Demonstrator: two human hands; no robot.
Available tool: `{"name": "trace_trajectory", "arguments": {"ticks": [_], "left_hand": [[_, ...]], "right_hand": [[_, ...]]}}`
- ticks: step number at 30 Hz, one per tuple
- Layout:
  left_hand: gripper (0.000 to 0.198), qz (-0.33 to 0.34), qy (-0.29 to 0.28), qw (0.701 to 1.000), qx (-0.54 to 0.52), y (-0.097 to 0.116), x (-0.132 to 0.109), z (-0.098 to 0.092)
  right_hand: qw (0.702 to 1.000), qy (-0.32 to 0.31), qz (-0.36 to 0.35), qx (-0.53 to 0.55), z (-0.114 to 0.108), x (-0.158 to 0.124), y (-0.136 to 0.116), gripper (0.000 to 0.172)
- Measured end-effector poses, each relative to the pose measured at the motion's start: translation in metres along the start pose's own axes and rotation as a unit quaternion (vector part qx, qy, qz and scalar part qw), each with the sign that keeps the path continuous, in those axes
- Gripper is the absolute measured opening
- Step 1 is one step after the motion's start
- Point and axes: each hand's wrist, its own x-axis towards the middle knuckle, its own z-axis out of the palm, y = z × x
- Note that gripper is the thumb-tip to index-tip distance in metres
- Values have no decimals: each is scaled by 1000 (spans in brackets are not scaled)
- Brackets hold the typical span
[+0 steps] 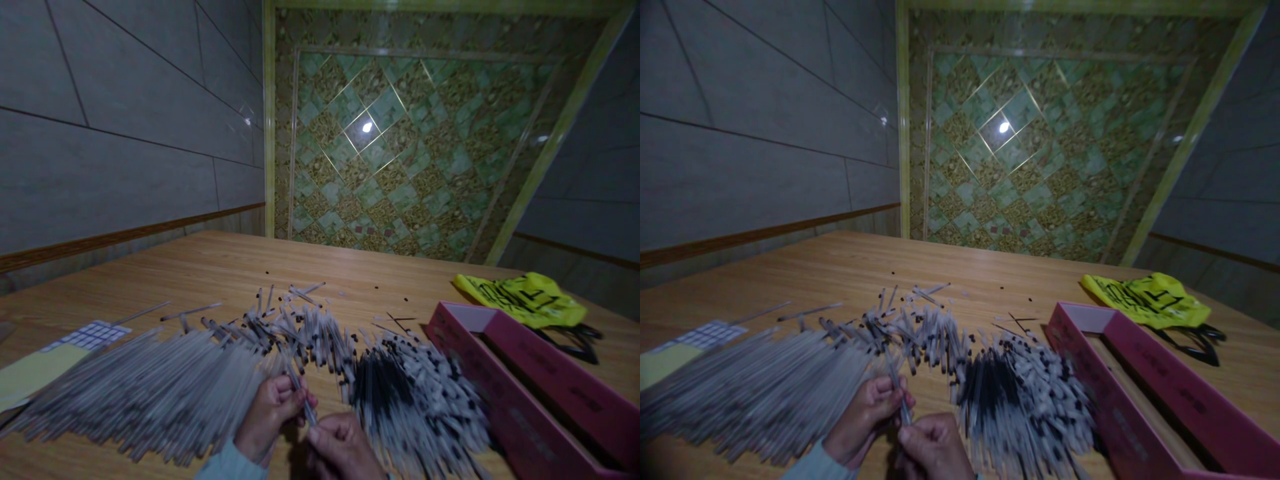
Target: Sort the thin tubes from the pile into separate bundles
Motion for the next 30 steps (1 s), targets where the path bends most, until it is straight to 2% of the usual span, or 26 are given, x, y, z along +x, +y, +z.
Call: {"name": "trace_trajectory", "arguments": {"ticks": [1,2,5,6,7,8,9,10,12,13,14,15,17,19,21,26,30], "left_hand": [[38,5,6,1000,16,-1,1,-1],[39,9,14,999,31,-3,2,-1],[42,20,44,997,66,-6,4,-2],[43,27,55,995,75,-7,5,-2],[43,36,65,994,82,-7,5,-2],[43,44,70,993,87,-7,5,-3],[41,48,73,992,88,-6,5,-3],[40,49,70,993,83,-5,4,-3],[38,41,53,996,62,-2,3,-4],[36,37,40,997,46,0,3,-4],[35,33,24,999,30,1,2,-4],[34,31,8,999,14,2,1,-3],[32,22,-19,1000,-9,2,0,-2],[32,8,-24,999,-20,1,-1,-1],[33,-4,-13,1000,-24,1,-2,-1],[35,8,23,999,21,2,-2,0],[39,8,48,998,37,3,-2,1]], "right_hand": [[994,39,-23,-100,-2,-1,-1,52],[973,80,-54,-210,-4,-2,-2,49],[848,180,-146,-476,-5,-6,-4,34],[817,199,-158,-518,-4,-7,-4,29],[801,217,-163,-533,-3,-8,-4,26],[806,232,-161,-521,-2,-8,-4,26],[832,238,-153,-478,-1,-7,-3,27],[876,228,-135,-404,0,-6,-3,31],[970,150,-73,-178,4,-2,-1,44],[993,102,-32,-47,6,0,0,50],[996,55,7,71,8,2,1,54],[986,16,34,163,9,3,1,57],[962,-42,49,266,12,5,2,56],[950,-86,43,296,11,5,1,51],[952,-96,41,289,7,3,1,49],[992,-21,14,121,-4,-1,-4,52],[997,44,-24,-53,-6,-2,-12,51]]}}
